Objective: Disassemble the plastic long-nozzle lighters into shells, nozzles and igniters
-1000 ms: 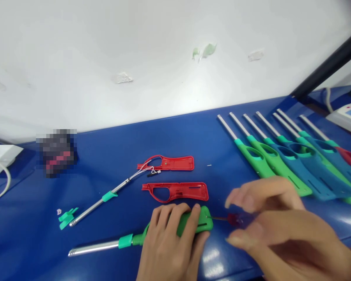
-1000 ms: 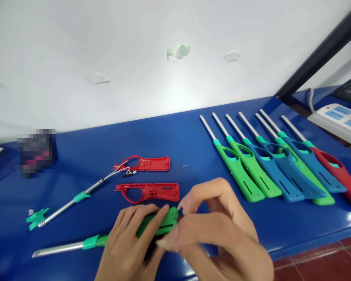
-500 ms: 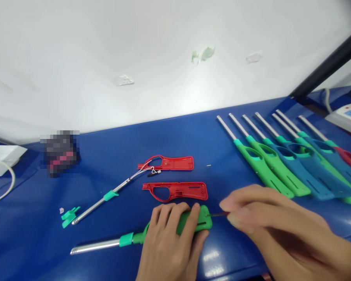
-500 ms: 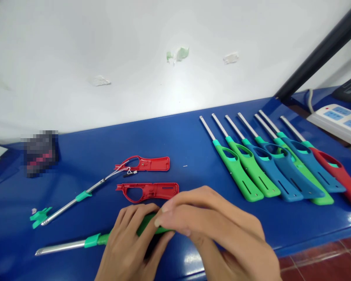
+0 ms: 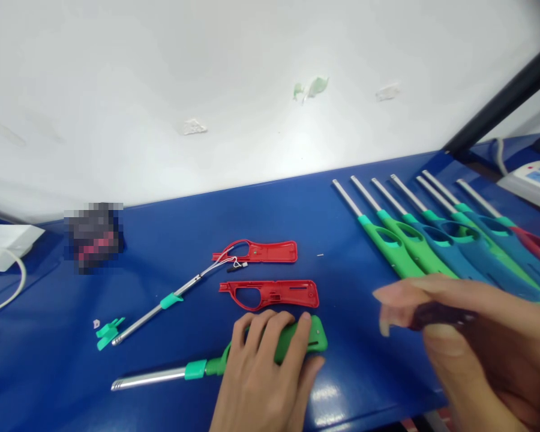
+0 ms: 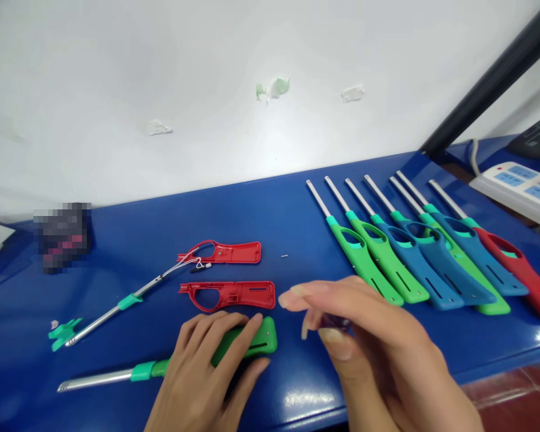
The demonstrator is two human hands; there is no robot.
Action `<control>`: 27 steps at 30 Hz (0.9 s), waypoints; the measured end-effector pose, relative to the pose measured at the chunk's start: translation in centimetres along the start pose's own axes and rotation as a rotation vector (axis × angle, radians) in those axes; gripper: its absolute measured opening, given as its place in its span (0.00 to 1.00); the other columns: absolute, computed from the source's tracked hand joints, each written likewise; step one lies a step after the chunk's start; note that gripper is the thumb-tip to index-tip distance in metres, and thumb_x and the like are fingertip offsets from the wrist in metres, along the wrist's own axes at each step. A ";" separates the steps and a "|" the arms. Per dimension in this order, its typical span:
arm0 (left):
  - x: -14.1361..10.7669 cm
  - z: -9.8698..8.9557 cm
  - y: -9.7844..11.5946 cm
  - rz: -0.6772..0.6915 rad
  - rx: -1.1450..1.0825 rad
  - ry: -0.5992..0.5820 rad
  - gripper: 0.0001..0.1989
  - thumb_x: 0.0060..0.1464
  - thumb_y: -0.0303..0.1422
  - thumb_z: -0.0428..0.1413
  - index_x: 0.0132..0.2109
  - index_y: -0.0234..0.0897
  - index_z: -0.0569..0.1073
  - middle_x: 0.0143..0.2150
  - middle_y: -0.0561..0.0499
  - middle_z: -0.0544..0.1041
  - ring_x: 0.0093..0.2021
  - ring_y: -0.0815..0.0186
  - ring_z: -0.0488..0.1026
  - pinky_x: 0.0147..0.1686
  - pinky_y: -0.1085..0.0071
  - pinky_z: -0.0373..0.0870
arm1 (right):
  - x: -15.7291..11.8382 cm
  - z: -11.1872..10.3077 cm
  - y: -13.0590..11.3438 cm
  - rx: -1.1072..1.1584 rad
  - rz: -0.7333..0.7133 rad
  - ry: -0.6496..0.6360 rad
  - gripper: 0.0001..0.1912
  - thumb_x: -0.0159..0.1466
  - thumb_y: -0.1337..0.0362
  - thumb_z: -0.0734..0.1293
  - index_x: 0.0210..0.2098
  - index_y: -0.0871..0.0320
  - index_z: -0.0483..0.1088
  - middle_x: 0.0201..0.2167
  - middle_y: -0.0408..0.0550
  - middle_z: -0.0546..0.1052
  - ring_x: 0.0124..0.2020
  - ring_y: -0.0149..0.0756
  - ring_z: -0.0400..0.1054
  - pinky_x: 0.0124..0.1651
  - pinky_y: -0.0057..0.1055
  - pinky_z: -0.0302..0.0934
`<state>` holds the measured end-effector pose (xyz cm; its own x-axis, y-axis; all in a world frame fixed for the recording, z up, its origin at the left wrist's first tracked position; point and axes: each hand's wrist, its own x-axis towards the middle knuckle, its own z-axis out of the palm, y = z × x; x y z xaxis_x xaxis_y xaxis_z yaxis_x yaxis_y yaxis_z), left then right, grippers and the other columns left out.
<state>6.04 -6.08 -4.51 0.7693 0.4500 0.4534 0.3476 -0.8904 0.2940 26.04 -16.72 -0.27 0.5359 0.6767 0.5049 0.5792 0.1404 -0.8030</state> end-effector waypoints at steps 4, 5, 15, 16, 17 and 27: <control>0.1 0.2 0.2 0.030 0.020 -0.013 0.11 0.74 0.27 0.51 0.56 0.38 0.77 0.47 0.48 0.81 0.44 0.58 0.75 0.43 0.61 0.69 | -0.3 -1.4 1.4 -0.097 -0.089 -0.076 0.16 0.68 0.70 0.71 0.53 0.50 0.81 0.38 0.49 0.84 0.31 0.37 0.79 0.32 0.29 0.77; 0.2 0.3 0.3 0.030 0.006 -0.025 0.11 0.73 0.26 0.51 0.55 0.38 0.77 0.46 0.48 0.80 0.42 0.59 0.75 0.41 0.62 0.70 | -0.4 -1.4 1.5 -0.100 -0.081 -0.076 0.16 0.68 0.69 0.71 0.53 0.49 0.81 0.38 0.49 0.84 0.30 0.38 0.79 0.30 0.30 0.77; 2.0 0.5 0.6 0.051 -0.011 -0.085 0.12 0.70 0.20 0.47 0.47 0.35 0.74 0.39 0.48 0.78 0.33 0.60 0.76 0.28 0.65 0.75 | -1.6 -2.5 1.5 -0.179 -0.006 -0.144 0.14 0.71 0.62 0.68 0.54 0.46 0.79 0.30 0.44 0.80 0.26 0.34 0.77 0.30 0.26 0.76; 2.1 0.3 0.7 0.069 0.017 -0.088 0.14 0.70 0.20 0.45 0.48 0.35 0.74 0.39 0.47 0.78 0.33 0.60 0.77 0.29 0.65 0.76 | -1.5 -2.3 1.5 -0.172 -0.002 -0.126 0.14 0.71 0.62 0.67 0.55 0.46 0.79 0.30 0.44 0.80 0.26 0.34 0.77 0.30 0.26 0.76; 2.2 0.2 0.7 0.085 0.050 -0.087 0.15 0.70 0.19 0.44 0.48 0.34 0.74 0.39 0.47 0.78 0.34 0.59 0.77 0.29 0.65 0.76 | -1.5 -2.1 1.3 -0.158 0.003 -0.107 0.14 0.71 0.62 0.67 0.55 0.46 0.79 0.31 0.45 0.80 0.26 0.34 0.77 0.30 0.26 0.76; 2.1 0.7 1.0 0.123 0.178 -0.035 0.12 0.68 0.18 0.47 0.46 0.33 0.72 0.35 0.46 0.78 0.30 0.59 0.75 0.28 0.64 0.73 | -1.8 -1.1 0.6 -0.151 0.049 -0.001 0.14 0.71 0.53 0.69 0.51 0.47 0.81 0.33 0.50 0.82 0.28 0.41 0.77 0.26 0.33 0.75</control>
<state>8.33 -6.04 -3.85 0.8288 0.3375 0.4463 0.3371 -0.9378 0.0833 26.05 -18.61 -1.29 0.5652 0.6811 0.4654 0.6382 -0.0034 -0.7699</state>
